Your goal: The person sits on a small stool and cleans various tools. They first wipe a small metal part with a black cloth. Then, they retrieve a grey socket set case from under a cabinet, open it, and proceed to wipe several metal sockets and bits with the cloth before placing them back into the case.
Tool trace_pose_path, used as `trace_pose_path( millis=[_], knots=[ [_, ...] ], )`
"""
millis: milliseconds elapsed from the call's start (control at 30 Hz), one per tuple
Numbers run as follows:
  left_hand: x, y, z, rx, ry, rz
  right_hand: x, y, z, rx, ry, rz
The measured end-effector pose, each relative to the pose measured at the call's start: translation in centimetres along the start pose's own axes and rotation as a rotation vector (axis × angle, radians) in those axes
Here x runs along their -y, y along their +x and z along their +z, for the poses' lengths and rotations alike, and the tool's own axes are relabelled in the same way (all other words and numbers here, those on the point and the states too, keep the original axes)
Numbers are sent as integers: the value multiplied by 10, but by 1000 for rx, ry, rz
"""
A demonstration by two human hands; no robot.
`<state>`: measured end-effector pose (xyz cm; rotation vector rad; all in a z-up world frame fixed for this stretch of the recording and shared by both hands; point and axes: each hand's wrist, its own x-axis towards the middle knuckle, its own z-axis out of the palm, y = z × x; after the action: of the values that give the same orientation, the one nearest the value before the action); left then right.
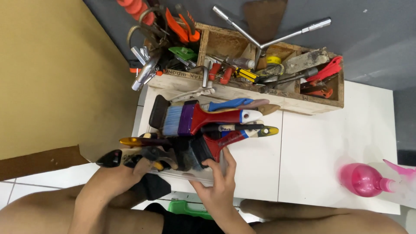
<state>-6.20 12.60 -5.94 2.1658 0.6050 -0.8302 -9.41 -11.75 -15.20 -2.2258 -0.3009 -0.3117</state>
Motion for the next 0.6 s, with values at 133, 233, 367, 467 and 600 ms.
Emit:
trace_pose_path(
  millis=[133,233,367,467,600],
  knots=[
    [27,19,8,256,621,-196,10,16,4,17,55,-30],
    [14,6,5,182,473,-250,12,21,3,16,81,-45],
    [26,-1,14,99,355,-1,15,25,-3,40,142,-25],
    [20,-15,16,195,330,98,9,29,-16,63,210,-52],
    [-5,-34,26,429,189,268,2,25,-39,52,271,-59]
  ],
)
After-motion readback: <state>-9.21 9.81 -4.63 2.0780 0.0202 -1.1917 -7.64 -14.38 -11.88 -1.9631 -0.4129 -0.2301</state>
